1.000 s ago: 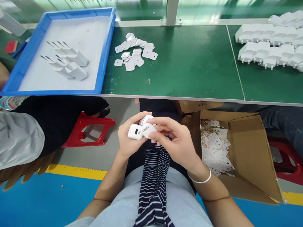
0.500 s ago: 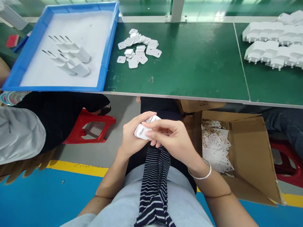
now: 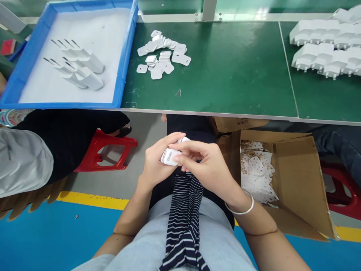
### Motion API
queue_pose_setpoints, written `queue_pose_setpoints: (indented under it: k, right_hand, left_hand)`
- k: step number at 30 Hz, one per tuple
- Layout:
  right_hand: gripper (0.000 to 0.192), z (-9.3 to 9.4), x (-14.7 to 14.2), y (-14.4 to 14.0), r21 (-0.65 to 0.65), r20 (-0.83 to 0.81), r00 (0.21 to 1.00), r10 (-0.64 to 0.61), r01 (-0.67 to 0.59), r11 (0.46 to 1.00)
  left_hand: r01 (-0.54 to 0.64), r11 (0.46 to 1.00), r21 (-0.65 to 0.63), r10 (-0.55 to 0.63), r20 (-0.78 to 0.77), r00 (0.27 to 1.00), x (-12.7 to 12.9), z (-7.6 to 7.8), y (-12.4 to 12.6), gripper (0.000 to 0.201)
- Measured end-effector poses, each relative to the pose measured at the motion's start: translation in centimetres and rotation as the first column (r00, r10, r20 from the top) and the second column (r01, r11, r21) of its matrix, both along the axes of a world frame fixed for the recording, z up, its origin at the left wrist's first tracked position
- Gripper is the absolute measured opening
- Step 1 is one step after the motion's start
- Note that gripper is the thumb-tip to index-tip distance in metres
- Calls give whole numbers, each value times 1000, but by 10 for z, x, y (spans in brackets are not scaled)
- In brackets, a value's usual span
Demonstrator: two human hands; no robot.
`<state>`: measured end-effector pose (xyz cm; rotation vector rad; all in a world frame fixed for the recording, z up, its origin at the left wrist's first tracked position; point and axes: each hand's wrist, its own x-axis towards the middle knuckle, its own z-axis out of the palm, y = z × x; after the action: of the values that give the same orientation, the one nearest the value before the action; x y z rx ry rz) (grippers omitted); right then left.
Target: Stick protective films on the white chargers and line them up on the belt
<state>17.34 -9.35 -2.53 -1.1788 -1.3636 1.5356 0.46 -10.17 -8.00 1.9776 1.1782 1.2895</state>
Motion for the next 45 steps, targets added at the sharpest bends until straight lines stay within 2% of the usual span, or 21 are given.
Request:
queue_pose_setpoints:
  k: [9,13,18,21,24,27,29,31,33,35,38,40,42,45]
  right_hand:
    - [32,-3,4,2,-164,-80,996,25,-38,986]
    - [32,-4,4,3,-170,-76,996,40,-52,984]
    - [31,-6,1,0,-96,-21,1000,-8,6,995]
    - [17,-9,2,-3,-79,-163,986,-30,18,997]
    - [3,-10,6,-4,-82,-387,920,-55,26,996]
    - [7,-9,10,-4,-84,-535,844,-45,0,996]
    - [10,-9,11,-5,-61,-562,827,-31,-4,998]
    - [14,-9,11,-8,23,-484,874,-28,44,999]
    - [19,-10,11,-14,203,-286,958,-17,77,976]
    - [28,-10,10,-22,419,-38,999,-12,27,907]
    - [32,-11,6,-29,630,264,963,-52,-131,766]
    - [31,-11,-1,-27,659,405,909,-105,-210,722]
    - [33,-11,-9,-21,639,479,870,-117,-254,727]
    - [35,-11,-4,-20,655,435,897,-78,-256,711]
  left_hand:
    - [8,1000,10,-7,-41,999,4,2,-1,33]
    - [26,999,48,-25,-28,999,5,0,0,32]
    - [24,998,61,-27,56,998,6,-2,1,34]
    - [18,1000,-22,-14,176,984,7,-2,1,35]
    - [79,987,-137,-30,328,944,9,-1,1,44]
    - [173,967,-190,-63,477,876,10,0,2,51]
    - [199,959,-203,-65,525,849,11,1,2,54]
    - [196,956,-220,-51,533,845,11,1,1,54]
    - [182,954,-240,-28,529,848,10,1,1,52]
    - [171,953,-251,-12,531,847,9,0,1,50]
    - [158,958,-240,-7,527,850,9,-1,0,49]
    - [107,965,-240,23,485,874,9,0,-1,46]
    - [33,969,-245,71,404,912,9,2,-2,40]
    - [15,972,-237,64,324,944,2,12,1,33]
